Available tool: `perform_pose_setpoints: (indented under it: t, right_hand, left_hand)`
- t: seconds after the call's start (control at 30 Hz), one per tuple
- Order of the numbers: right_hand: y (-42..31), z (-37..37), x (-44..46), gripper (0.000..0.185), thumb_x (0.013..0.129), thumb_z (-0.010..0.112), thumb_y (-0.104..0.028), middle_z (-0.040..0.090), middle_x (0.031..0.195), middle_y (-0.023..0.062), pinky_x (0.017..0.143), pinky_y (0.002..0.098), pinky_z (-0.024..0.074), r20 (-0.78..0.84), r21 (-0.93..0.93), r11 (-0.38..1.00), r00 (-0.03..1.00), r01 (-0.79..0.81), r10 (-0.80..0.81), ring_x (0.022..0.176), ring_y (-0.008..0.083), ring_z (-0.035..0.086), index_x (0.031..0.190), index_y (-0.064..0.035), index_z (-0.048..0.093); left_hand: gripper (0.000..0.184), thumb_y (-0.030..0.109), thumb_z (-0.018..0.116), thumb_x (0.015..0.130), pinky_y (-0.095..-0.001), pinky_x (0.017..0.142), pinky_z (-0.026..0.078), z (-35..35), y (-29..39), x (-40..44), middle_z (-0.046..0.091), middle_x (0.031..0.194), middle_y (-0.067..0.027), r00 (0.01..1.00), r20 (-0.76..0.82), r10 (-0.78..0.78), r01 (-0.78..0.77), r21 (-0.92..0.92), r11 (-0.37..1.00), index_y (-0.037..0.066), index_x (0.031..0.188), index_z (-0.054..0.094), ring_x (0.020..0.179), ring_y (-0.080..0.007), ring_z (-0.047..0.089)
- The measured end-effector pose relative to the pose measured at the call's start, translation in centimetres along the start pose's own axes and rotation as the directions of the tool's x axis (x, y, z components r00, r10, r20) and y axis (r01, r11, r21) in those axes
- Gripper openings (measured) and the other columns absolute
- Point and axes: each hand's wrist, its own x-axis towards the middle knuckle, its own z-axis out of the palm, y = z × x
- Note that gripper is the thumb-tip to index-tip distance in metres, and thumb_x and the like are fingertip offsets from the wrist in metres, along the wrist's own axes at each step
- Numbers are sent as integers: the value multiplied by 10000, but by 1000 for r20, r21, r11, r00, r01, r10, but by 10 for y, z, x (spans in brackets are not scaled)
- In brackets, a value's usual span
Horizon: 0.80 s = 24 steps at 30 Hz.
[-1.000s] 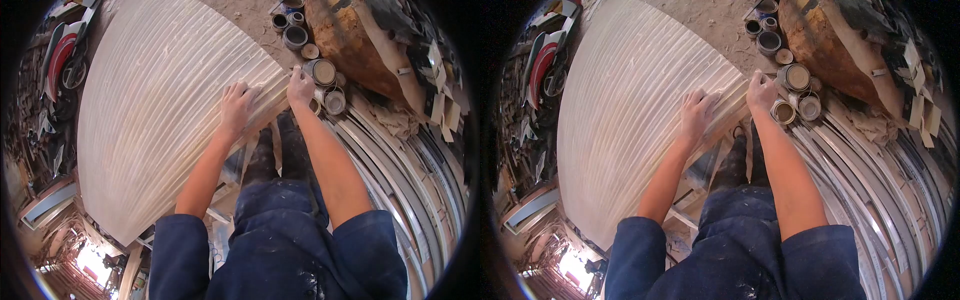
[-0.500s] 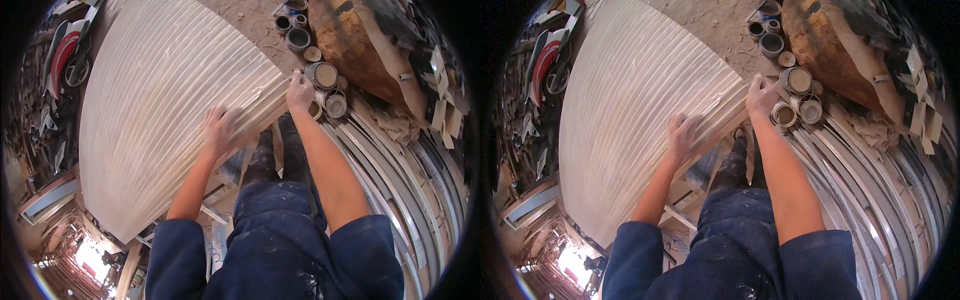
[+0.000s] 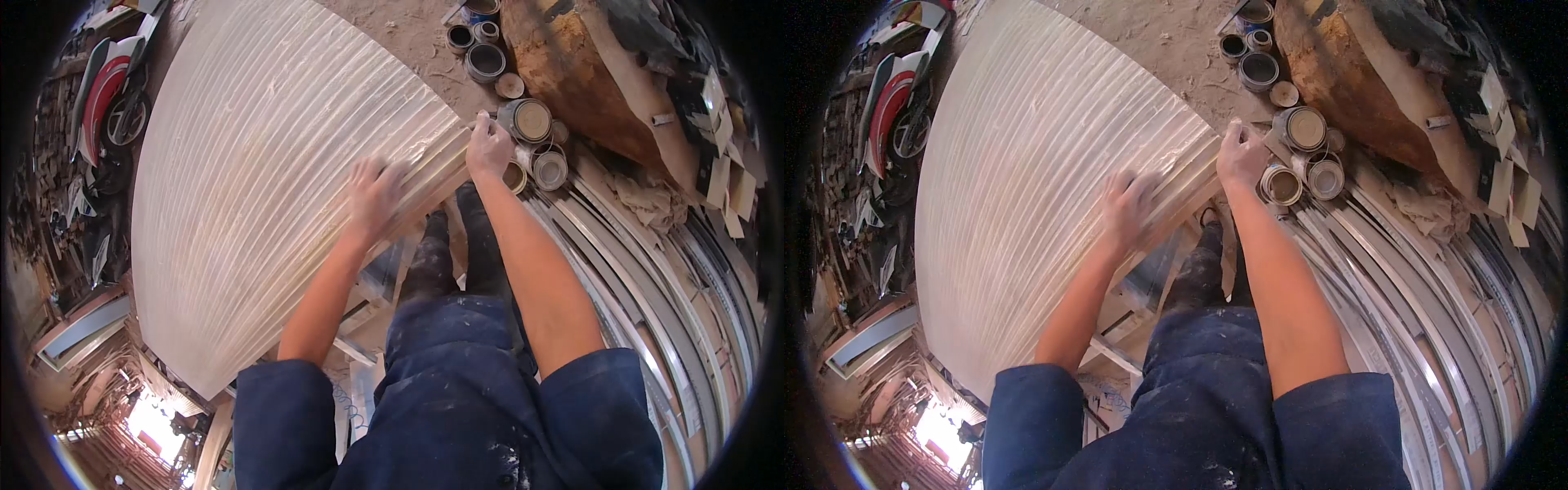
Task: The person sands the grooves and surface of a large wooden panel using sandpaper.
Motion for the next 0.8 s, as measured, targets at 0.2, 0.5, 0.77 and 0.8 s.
perform_pose_setpoints:
  t: [0.2,0.5,0.77,0.8]
  right_hand:
    - [-6,-5,-3,525,986,493,-442,707,891,251,861,498,488,4,-59,998,1000,-17,17,921,442,663,851,15,714]
    - [-5,-4,-4,525,989,487,-446,717,932,256,897,502,472,-6,-50,999,1000,11,-12,950,462,650,889,8,731]
    - [1,0,0,507,996,484,-423,713,921,255,864,507,480,17,-51,999,1000,-7,8,923,458,651,881,8,726]
    - [3,-2,-2,507,996,484,-423,713,921,255,864,507,480,14,-56,998,1000,-8,9,923,458,651,881,8,726]
  left_hand:
    - [226,72,727,818,-426,802,455,-4,0,6,561,853,-71,999,-25,44,-46,-49,998,139,1031,757,826,-286,571]
    - [247,113,743,801,-408,839,454,37,24,75,574,875,-62,992,-70,107,-114,-109,987,143,1046,746,861,-286,578]
    - [248,105,739,821,-406,812,451,-26,-24,-34,564,882,-63,998,48,48,-50,43,998,171,1059,743,854,-278,571]
    - [248,105,739,821,-406,812,451,-22,-19,-27,564,882,-63,998,48,49,-51,37,998,171,1059,743,854,-278,571]
